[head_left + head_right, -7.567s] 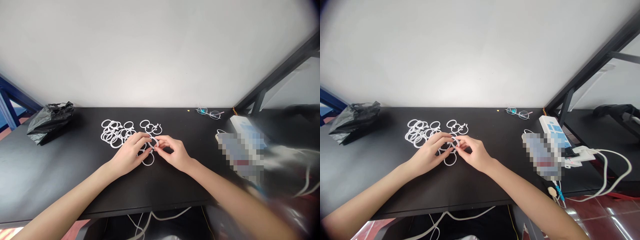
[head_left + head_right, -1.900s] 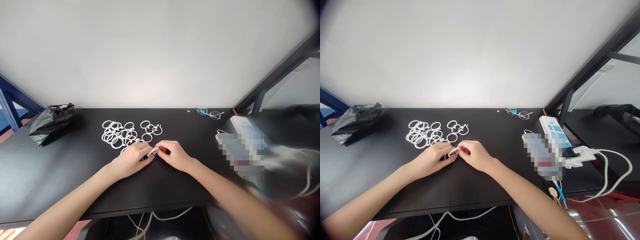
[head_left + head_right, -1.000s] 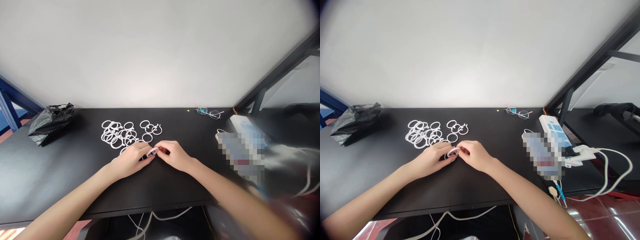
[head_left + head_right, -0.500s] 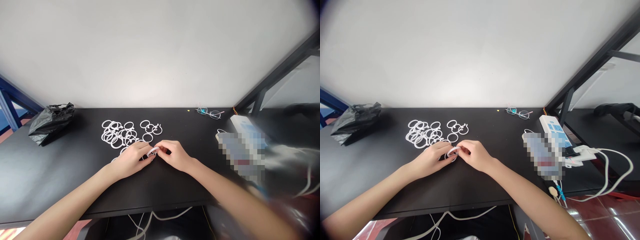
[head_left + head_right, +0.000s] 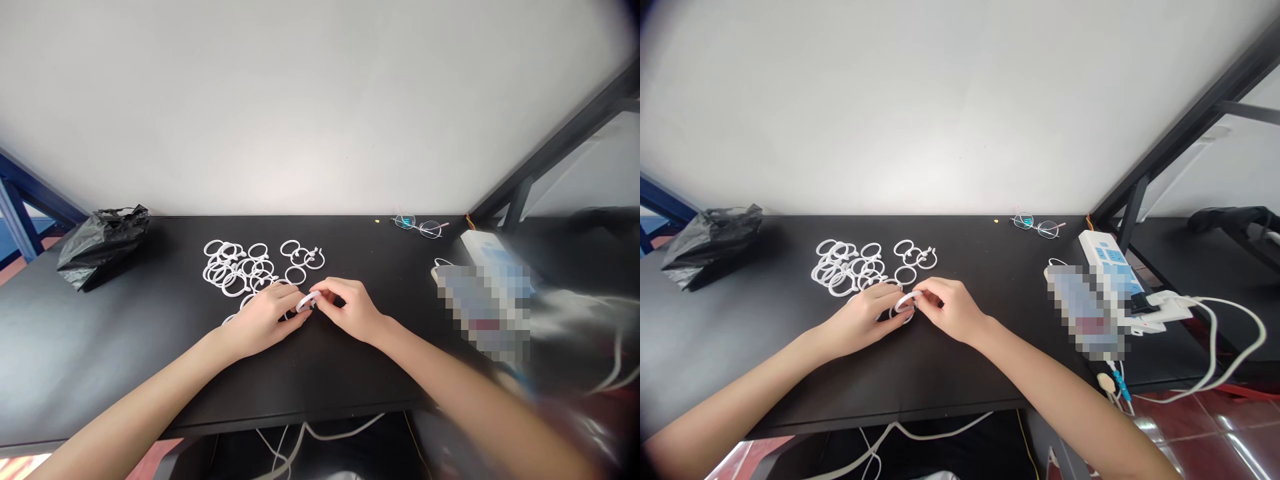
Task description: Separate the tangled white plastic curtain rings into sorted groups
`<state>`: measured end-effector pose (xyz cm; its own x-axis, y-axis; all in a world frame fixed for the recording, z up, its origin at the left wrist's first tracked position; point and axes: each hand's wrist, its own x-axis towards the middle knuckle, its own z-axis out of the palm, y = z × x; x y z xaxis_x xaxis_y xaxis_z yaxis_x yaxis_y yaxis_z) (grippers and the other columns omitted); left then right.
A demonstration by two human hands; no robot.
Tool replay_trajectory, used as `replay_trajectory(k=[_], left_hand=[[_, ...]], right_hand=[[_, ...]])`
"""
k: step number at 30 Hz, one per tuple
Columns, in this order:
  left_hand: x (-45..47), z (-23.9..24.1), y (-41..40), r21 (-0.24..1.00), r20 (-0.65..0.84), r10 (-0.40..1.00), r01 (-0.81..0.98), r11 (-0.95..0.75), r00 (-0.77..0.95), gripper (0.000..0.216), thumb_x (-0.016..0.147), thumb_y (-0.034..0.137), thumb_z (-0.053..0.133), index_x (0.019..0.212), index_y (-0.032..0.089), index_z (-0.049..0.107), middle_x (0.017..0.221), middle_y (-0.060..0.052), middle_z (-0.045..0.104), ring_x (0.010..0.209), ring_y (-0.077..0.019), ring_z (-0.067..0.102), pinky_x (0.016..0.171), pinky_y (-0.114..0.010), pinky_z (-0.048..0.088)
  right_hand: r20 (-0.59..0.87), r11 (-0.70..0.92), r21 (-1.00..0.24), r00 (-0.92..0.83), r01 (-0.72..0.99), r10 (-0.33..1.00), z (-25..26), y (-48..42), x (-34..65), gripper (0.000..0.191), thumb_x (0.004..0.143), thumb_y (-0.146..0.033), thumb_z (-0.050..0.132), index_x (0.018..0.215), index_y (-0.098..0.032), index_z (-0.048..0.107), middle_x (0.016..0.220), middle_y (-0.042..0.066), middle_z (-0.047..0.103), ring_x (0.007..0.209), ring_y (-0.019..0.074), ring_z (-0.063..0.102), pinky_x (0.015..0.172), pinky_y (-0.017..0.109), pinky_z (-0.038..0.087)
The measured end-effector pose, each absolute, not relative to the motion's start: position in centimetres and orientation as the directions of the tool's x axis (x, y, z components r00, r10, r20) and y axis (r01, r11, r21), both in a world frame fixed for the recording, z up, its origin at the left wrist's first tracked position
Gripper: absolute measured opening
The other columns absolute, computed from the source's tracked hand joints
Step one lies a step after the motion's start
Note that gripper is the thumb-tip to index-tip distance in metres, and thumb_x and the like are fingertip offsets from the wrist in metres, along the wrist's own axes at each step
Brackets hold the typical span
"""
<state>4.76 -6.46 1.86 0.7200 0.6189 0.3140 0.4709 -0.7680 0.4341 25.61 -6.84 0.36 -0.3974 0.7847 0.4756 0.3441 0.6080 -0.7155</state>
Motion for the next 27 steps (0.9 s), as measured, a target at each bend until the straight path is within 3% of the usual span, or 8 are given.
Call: replay_trajectory(k=[27], left_hand=[[4.57, 1.21, -6.19, 0.312, 0.213, 0.597, 0.525, -0.792, 0.773, 0.017, 0.099, 0.021, 0.043, 0.084, 0.017, 0.052, 0.075, -0.001, 0.053, 0.068, -0.015, 0.049, 0.068, -0.029, 0.042]], right_hand=[[0.344, 0.543, -0.744, -0.474, 0.389, 0.811, 0.32, -6.88, 25.61, 0.01, 0.09, -0.017, 0.056, 0.085, -0.017, 0.065, 0.072, 0.0, 0.063, 0.059, 0.0108, 0.056, 0.058, 0.023, 0.046]])
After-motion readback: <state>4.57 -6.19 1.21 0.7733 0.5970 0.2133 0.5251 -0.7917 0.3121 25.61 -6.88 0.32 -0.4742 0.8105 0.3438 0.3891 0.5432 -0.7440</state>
